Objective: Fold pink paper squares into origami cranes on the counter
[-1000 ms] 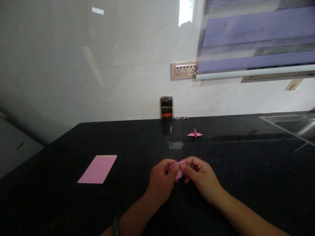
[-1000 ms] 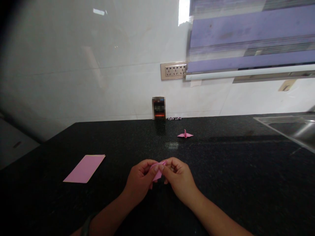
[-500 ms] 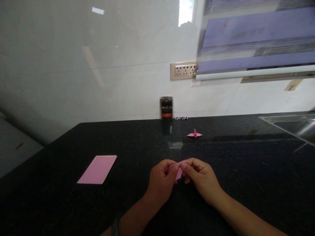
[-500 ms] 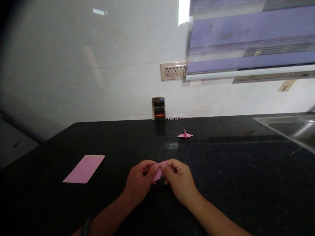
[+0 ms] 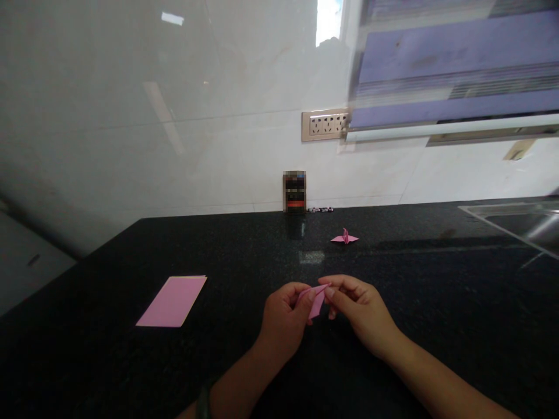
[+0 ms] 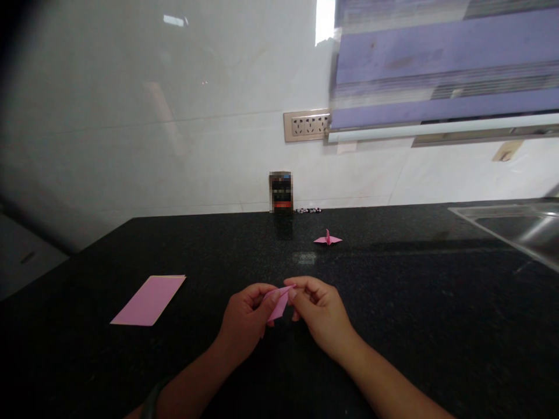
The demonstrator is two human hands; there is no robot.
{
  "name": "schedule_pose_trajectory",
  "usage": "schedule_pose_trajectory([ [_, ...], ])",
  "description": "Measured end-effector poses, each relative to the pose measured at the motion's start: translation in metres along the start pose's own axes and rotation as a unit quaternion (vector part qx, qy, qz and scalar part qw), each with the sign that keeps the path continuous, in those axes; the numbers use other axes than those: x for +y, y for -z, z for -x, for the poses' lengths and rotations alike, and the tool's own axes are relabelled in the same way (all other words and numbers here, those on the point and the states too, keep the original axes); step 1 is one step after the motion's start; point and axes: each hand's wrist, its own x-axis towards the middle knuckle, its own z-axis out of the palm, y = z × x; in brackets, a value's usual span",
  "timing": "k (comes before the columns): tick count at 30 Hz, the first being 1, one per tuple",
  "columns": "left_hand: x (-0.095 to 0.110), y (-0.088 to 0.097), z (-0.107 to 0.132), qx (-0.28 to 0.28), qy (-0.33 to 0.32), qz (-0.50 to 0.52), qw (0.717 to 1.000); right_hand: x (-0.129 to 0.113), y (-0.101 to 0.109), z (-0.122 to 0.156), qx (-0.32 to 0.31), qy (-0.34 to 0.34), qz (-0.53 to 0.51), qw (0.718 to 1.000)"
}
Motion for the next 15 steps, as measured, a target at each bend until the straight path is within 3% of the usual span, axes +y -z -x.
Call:
schedule_pose_trajectory([
  [15,0.0034,0.0022,0.0046,0.054,-0.085,-0.120,0.988,-0.0032,-0.0071,0.0008,0.032,-0.018,-0.022,0.999],
])
